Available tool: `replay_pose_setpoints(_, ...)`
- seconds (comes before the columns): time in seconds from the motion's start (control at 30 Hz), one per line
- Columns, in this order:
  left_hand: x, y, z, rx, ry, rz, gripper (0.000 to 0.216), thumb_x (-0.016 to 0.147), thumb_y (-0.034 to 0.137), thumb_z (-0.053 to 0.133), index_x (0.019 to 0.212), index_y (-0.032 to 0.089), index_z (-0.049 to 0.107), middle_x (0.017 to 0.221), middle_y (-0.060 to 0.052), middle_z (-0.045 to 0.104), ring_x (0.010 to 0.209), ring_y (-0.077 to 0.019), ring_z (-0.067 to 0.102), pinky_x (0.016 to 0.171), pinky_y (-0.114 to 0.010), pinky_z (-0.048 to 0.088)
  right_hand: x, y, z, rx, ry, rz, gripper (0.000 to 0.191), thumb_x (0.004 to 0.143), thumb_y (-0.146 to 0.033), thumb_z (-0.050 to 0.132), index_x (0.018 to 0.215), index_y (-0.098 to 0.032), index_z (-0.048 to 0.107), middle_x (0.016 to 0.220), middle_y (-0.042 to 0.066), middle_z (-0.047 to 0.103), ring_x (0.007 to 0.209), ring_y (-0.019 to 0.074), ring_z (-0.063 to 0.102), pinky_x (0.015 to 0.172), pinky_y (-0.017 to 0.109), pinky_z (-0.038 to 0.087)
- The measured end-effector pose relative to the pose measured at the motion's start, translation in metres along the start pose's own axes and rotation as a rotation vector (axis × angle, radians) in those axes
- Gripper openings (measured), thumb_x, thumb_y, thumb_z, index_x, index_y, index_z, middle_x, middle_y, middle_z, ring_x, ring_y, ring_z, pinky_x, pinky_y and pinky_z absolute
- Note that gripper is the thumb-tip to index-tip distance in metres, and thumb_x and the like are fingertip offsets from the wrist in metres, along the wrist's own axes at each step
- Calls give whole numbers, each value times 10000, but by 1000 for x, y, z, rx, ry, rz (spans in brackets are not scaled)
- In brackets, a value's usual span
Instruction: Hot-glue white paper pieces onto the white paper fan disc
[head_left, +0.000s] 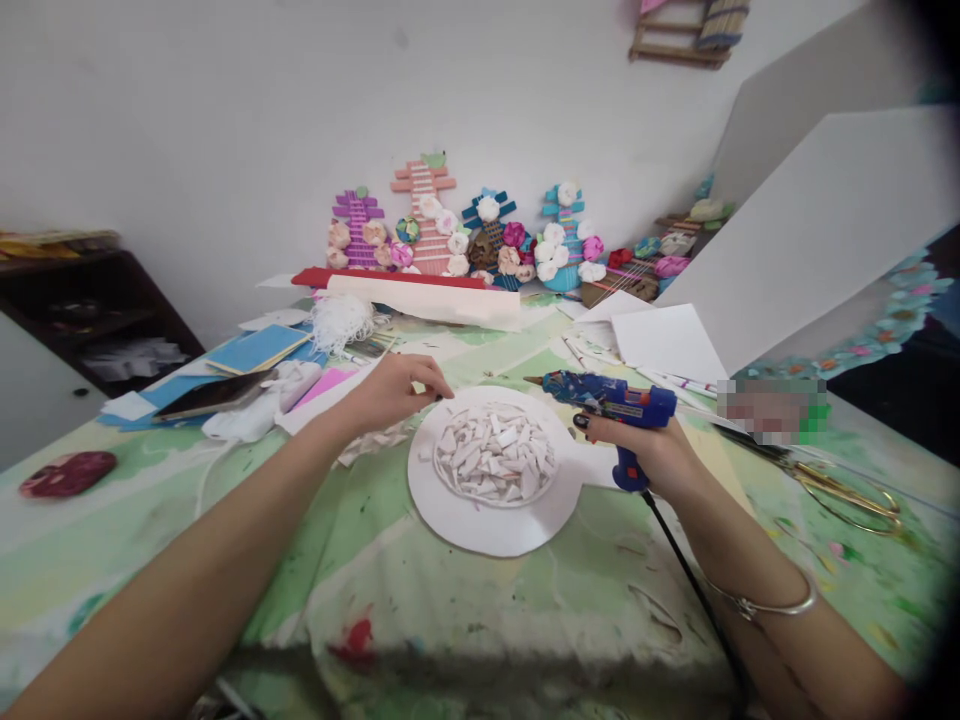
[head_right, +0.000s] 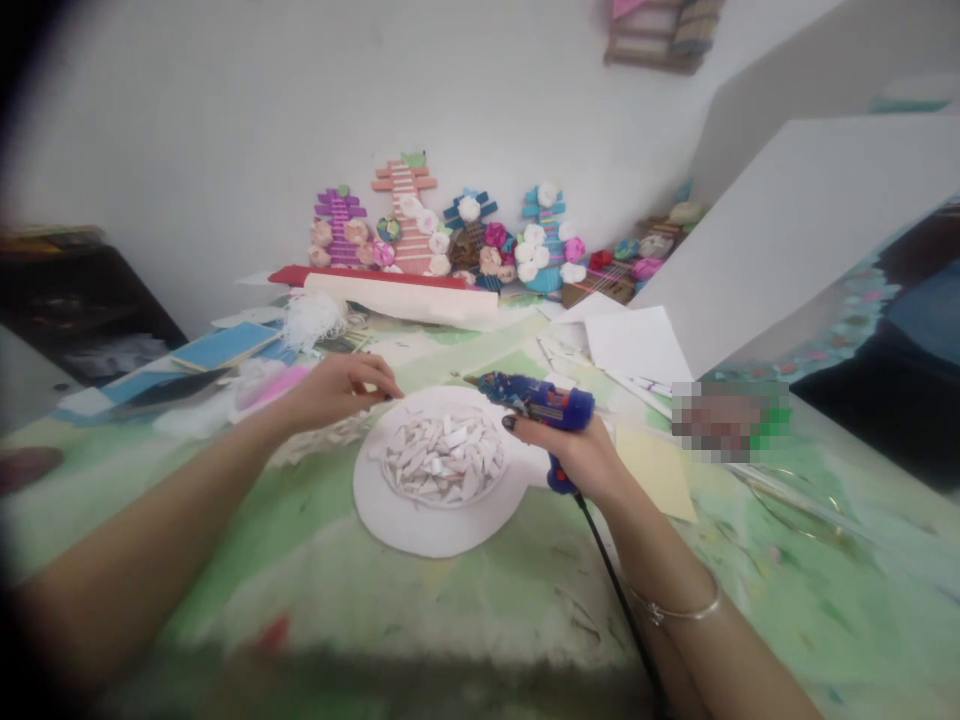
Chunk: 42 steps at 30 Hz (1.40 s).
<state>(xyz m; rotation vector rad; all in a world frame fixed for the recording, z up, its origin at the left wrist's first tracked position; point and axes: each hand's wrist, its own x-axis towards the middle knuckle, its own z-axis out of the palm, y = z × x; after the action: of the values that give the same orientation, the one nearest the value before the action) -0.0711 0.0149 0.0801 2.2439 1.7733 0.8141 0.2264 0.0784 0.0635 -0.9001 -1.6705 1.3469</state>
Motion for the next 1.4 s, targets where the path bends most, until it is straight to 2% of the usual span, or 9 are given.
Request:
replay_pose_setpoints(0.2, -5, -34, -35, 298, -212, -434, 145, 598, 195, 602, 704, 184, 700, 704, -15, 691, 658, -157, 612, 564, -208, 435, 1, 0, -1, -2, -18, -13, 362, 600, -317, 756, 950, -239, 703, 1009, 19, 691, 1012, 253, 599, 882, 351, 475)
replay_pose_setpoints(0.33, -13, -45, -45, 255, -343, -618, 133, 564, 206, 607, 668, 189, 688, 668, -20, 682, 584, -149, 607, 497, -194, 441, 0, 1, -2, -56, 2, 15, 384, 590, -342, 760, 953, -230, 704, 986, 34, 695, 981, 279, 607, 864, 388, 482)
replay_pose_setpoints(0.5, -28, -38, -49, 39, -735, -792, 124, 489, 173, 650, 609, 188, 678, 596, -55, 669, 566, -180, 630, 504, -225, 487, 0, 2, -1, -49, -1, 20, 395, 588, -348, 760, 955, -218, 701, 977, 50, 693, 978, 292, 605, 871, 415, 477)
replay_pose_setpoints(0.6, -33, -36, -49, 9, -729, -892, 95, 472, 121, 623, 552, 170, 636, 541, -71, 651, 569, -209, 648, 525, -254, 509, 0, 1, 0, -40, -16, 14, 356, 600, -334, 756, 936, -229, 703, 959, 32, 698, 957, 264, 615, 854, 374, 486)
replay_pose_setpoints(0.8, -26, -38, -38, 156, -587, -849, 138, 449, 68, 591, 550, 160, 606, 561, -62, 646, 550, -222, 639, 510, -279, 501, 0, -1, 1, -51, -34, -7, 366, 612, -322, 749, 963, -231, 702, 991, 30, 694, 971, 263, 612, 860, 367, 484)
replay_pose_setpoints(0.97, -20, -33, -29, 316, -590, -786, 141, 419, 47, 593, 509, 155, 600, 522, -73, 625, 542, -244, 628, 511, -301, 485, -1, 0, 0, -45, -31, 3, 381, 611, -329, 750, 972, -223, 696, 993, 31, 693, 981, 269, 610, 868, 379, 484)
replay_pose_setpoints(1.17, -22, -43, -30, 364, -599, -707, 192, 429, 59, 556, 576, 162, 626, 538, -52, 638, 535, -217, 623, 463, -244, 453, 0, 3, -1, -28, -36, 6, 353, 607, -314, 754, 950, -245, 705, 989, 9, 697, 978, 241, 614, 865, 332, 482)
replay_pose_setpoints(1.3, -22, -47, -41, 291, -603, -697, 104, 493, 125, 588, 576, 165, 636, 553, -42, 649, 556, -194, 634, 467, -213, 451, -2, 1, -1, -78, -42, 26, 355, 607, -332, 750, 942, -223, 706, 930, 24, 705, 934, 252, 625, 798, 336, 507)
replay_pose_setpoints(1.4, -19, -38, -49, 113, -536, -572, 103, 582, 203, 615, 666, 183, 671, 616, -24, 676, 604, -167, 643, 496, -196, 465, -3, -2, 1, -146, -56, 33, 354, 621, -351, 738, 951, -227, 701, 878, 14, 707, 875, 240, 633, 734, 314, 511)
